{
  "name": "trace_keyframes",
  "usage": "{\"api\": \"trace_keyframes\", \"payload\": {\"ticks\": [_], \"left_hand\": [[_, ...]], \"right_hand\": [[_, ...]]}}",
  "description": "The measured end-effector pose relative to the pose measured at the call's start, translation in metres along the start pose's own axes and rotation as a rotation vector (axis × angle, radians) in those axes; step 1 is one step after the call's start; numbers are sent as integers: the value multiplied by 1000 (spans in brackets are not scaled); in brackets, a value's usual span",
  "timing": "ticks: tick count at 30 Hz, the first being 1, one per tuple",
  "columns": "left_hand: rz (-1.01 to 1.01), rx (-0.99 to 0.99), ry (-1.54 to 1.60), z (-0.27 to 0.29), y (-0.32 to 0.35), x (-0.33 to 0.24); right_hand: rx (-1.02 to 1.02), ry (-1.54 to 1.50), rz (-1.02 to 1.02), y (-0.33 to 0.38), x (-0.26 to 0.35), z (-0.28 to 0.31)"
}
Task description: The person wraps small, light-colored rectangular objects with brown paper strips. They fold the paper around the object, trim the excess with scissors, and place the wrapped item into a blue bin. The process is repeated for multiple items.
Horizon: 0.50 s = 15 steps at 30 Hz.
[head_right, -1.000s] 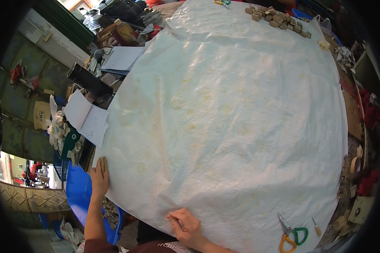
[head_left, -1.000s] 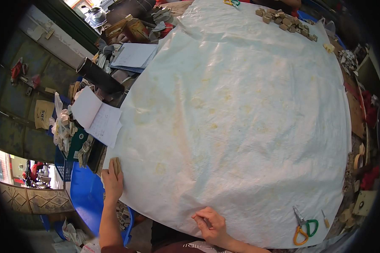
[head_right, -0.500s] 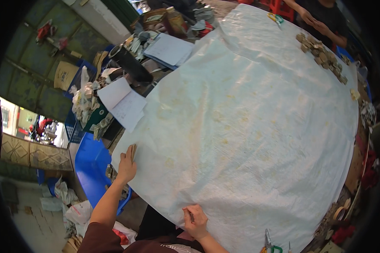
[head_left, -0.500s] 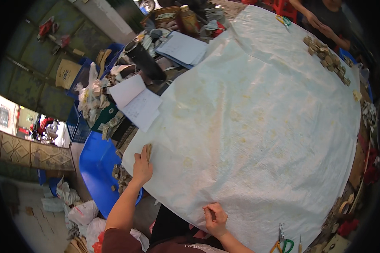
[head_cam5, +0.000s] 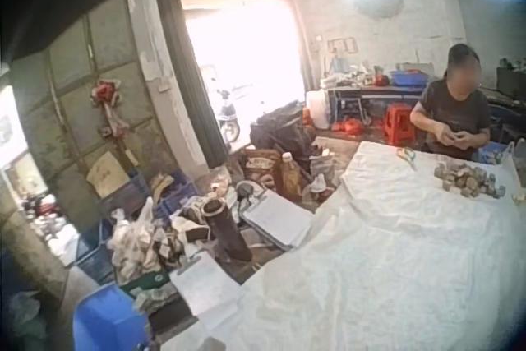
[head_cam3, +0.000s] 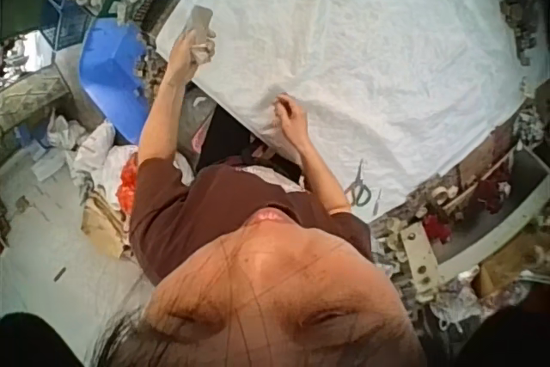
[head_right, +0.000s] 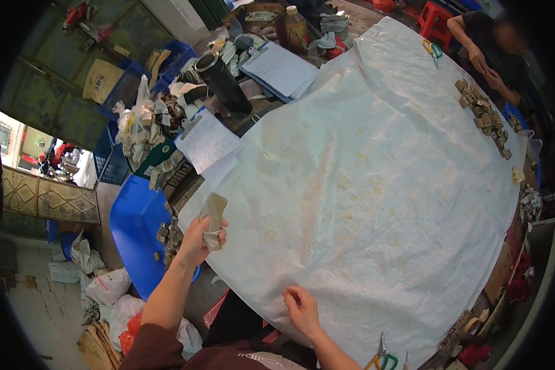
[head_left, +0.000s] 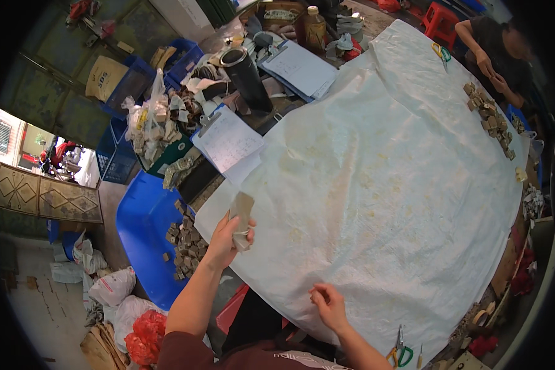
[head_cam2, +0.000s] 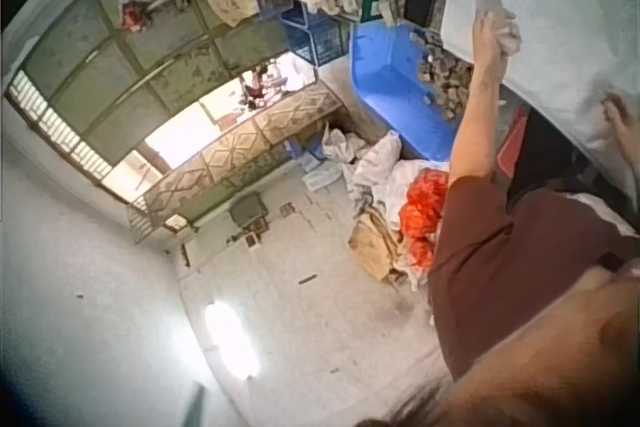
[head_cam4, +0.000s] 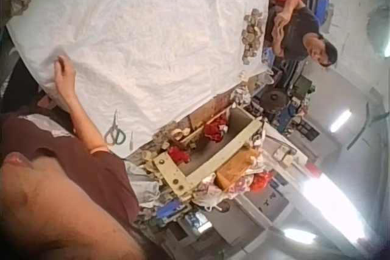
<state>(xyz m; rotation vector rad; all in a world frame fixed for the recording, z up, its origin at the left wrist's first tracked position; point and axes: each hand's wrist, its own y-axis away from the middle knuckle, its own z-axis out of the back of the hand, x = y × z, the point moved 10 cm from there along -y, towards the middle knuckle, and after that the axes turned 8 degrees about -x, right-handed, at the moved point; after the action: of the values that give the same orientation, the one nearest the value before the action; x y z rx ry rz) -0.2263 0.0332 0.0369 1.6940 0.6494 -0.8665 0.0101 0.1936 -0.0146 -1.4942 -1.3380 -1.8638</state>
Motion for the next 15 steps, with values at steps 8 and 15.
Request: {"api": "trace_keyframes", "payload": {"ticks": [8,15], "left_hand": [[32,157,219,-88,60,-3],[-15,87,145,-115,107,23]], "right_hand": [[36,333,853,-23,202,-36],[10,608,947,17,196,-40]]}}
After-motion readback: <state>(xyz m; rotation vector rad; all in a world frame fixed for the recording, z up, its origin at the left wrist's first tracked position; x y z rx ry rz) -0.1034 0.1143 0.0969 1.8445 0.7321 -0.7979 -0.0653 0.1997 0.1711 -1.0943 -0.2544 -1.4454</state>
